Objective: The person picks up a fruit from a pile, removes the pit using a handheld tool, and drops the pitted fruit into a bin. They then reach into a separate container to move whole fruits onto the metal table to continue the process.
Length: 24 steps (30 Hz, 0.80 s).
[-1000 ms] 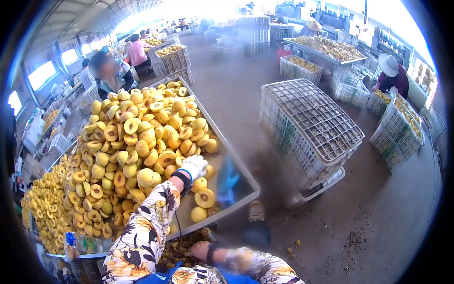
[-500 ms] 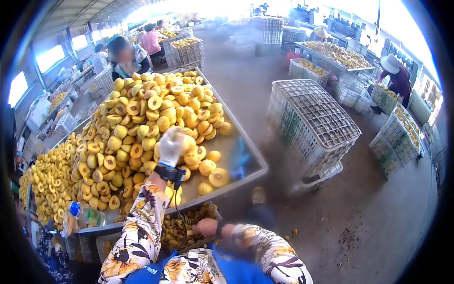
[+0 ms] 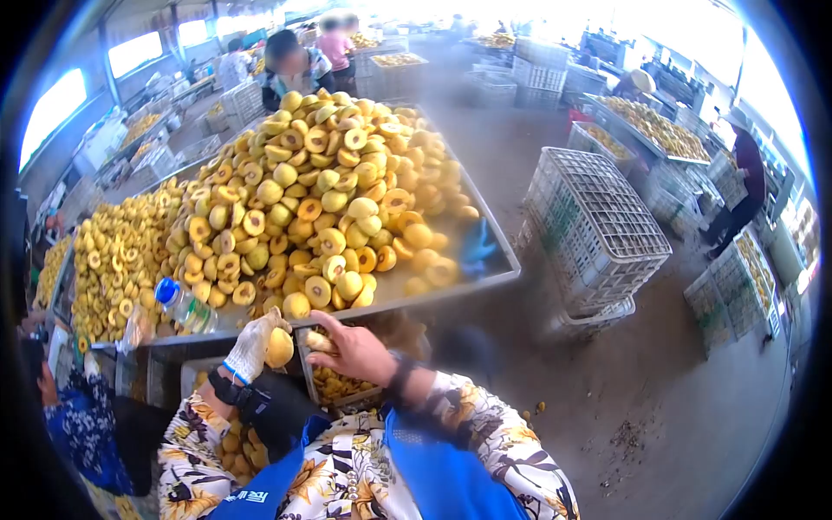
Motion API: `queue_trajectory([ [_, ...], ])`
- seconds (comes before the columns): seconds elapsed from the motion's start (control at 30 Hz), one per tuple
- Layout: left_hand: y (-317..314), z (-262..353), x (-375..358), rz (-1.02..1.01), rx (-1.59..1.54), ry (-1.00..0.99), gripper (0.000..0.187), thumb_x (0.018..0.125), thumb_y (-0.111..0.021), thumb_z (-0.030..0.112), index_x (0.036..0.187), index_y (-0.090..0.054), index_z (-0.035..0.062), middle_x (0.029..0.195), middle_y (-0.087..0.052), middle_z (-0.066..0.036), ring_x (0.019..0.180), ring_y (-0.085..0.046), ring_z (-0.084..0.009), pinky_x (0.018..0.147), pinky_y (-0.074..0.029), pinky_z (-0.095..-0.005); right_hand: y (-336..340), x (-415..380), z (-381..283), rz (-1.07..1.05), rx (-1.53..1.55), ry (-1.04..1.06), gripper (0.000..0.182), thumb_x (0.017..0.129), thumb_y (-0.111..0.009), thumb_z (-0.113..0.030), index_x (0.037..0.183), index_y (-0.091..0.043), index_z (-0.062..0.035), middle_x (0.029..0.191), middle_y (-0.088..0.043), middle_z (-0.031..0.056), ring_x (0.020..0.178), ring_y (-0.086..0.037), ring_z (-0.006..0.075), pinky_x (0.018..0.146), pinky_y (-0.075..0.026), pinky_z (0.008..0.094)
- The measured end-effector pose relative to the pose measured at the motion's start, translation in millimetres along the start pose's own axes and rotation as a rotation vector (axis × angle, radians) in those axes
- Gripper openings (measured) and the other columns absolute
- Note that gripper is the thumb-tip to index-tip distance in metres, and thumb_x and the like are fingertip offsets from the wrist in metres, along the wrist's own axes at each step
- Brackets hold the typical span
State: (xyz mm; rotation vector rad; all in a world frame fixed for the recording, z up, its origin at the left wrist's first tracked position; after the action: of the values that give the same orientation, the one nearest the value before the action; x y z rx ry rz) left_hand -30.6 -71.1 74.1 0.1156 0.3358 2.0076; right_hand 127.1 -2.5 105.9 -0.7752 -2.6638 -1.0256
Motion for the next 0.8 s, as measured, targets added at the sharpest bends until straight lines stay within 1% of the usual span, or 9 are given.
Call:
queue_trajectory([
  [0.03,3,-5,-12,-0.017,0.076,-0.031,0.049,0.093,-0.038,0.048,0.088,-0.057,0.0034,0.079,-0.061,-0.007,0.067,-0.061,-0.0163,0.057,-0.050,-0.0270,-14,1,-13,-0.052,0.026,0.037,0.070,0.077,-0.067,-0.041,0.128,-0.035,-0.0043,0.067,-0.059,0.0168,0.063,-0.059,0.0375,0.057,-0.047,0.0424],
  [0.1,-1,-34,-49,0.022,-0.191,0.443,0.053,0.093,-0.036,0.051,0.089,-0.058,0.0033,0.081,-0.062,-0.006,0.068,-0.061,-0.0149,0.060,-0.050,-0.0260,-56,-1,-17,-0.158,0.086,0.105,0.072,0.078,-0.065,-0.045,0.129,-0.033,-0.0037,0.070,-0.059,0.0216,0.066,-0.059,0.0391,0.058,-0.047,0.0442],
  [0.2,-6,-74,-53,0.011,-0.164,0.207,0.068,0.087,-0.032,0.065,0.091,-0.061,0.0041,0.076,-0.062,-0.005,0.067,-0.061,-0.0140,0.062,-0.050,-0.0248,-104,-15,-13,-0.293,0.141,0.066,0.076,0.078,-0.064,-0.048,0.129,-0.033,-0.0011,0.074,-0.059,0.0246,0.069,-0.060,0.0403,0.062,-0.048,0.0441],
  [0.3,-32,-99,-58,0.051,-0.356,0.392,0.068,0.088,-0.031,0.065,0.093,-0.062,0.0041,0.078,-0.063,-0.005,0.070,-0.061,-0.0140,0.063,-0.049,-0.0253,-126,-25,18,-0.268,0.142,-0.022,0.079,0.077,-0.066,-0.048,0.129,-0.032,0.0007,0.083,-0.062,0.0243,0.077,-0.062,0.0384,0.068,-0.050,0.0411],
  [0.5,-58,-72,-14,0.007,0.496,-0.415,0.043,0.097,-0.036,0.036,0.110,-0.055,0.0000,0.102,-0.062,-0.006,0.090,-0.060,-0.0171,0.076,-0.048,-0.0292,-103,-32,76,-0.097,0.433,-0.248,0.064,0.076,-0.071,-0.036,0.122,-0.045,0.0007,0.103,-0.061,0.0197,0.089,-0.062,0.0288,0.076,-0.050,0.0369],
  [0.57,-62,-88,5,0.050,-0.239,-0.213,0.040,0.097,-0.037,0.033,0.112,-0.054,0.0006,0.106,-0.061,-0.004,0.095,-0.058,-0.0163,0.081,-0.046,-0.0289,-90,-29,98,0.026,0.464,-0.254,0.056,0.077,-0.071,-0.028,0.119,-0.047,-0.0003,0.107,-0.059,0.0151,0.089,-0.061,0.0219,0.073,-0.051,0.0329],
  [0.67,-61,-71,11,0.097,-0.181,-0.146,0.052,0.095,-0.035,0.045,0.118,-0.053,0.0023,0.112,-0.059,-0.004,0.099,-0.055,-0.0178,0.087,-0.044,-0.0298,-58,-19,95,0.219,0.911,-0.360,0.042,0.078,-0.067,-0.013,0.114,-0.049,-0.0009,0.090,-0.059,0.0051,0.070,-0.056,0.0107,0.057,-0.047,0.0238],
  [0.77,-111,-69,7,-0.105,-1.155,0.181,0.062,0.091,-0.034,0.056,0.122,-0.050,0.0040,0.113,-0.058,-0.007,0.100,-0.055,-0.0207,0.089,-0.043,-0.0320,-45,-15,99,0.403,1.041,-0.364,0.041,0.080,-0.063,-0.014,0.117,-0.048,-0.0013,0.075,-0.055,-0.0002,0.049,-0.045,0.0021,0.040,-0.035,0.0171],
  [0.8,-111,-85,16,-0.048,-0.872,-0.023,0.062,0.090,-0.036,0.056,0.123,-0.048,0.0054,0.115,-0.057,-0.008,0.102,-0.054,-0.0222,0.089,-0.043,-0.0335,-43,-16,99,0.406,0.833,-0.306,0.047,0.079,-0.065,-0.017,0.119,-0.046,-0.0008,0.074,-0.057,0.0034,0.052,-0.050,0.0094,0.046,-0.041,0.0222],
])
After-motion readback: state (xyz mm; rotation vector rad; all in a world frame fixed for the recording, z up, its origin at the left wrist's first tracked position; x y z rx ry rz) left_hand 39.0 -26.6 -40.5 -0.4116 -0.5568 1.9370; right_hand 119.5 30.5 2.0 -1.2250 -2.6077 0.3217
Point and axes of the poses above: each hand's wrist, its own x-axis towards the middle knuckle, its own y-axis out of the back of the hand, z = x × y, the point moved 10 cm from there along x, towards the middle knuckle
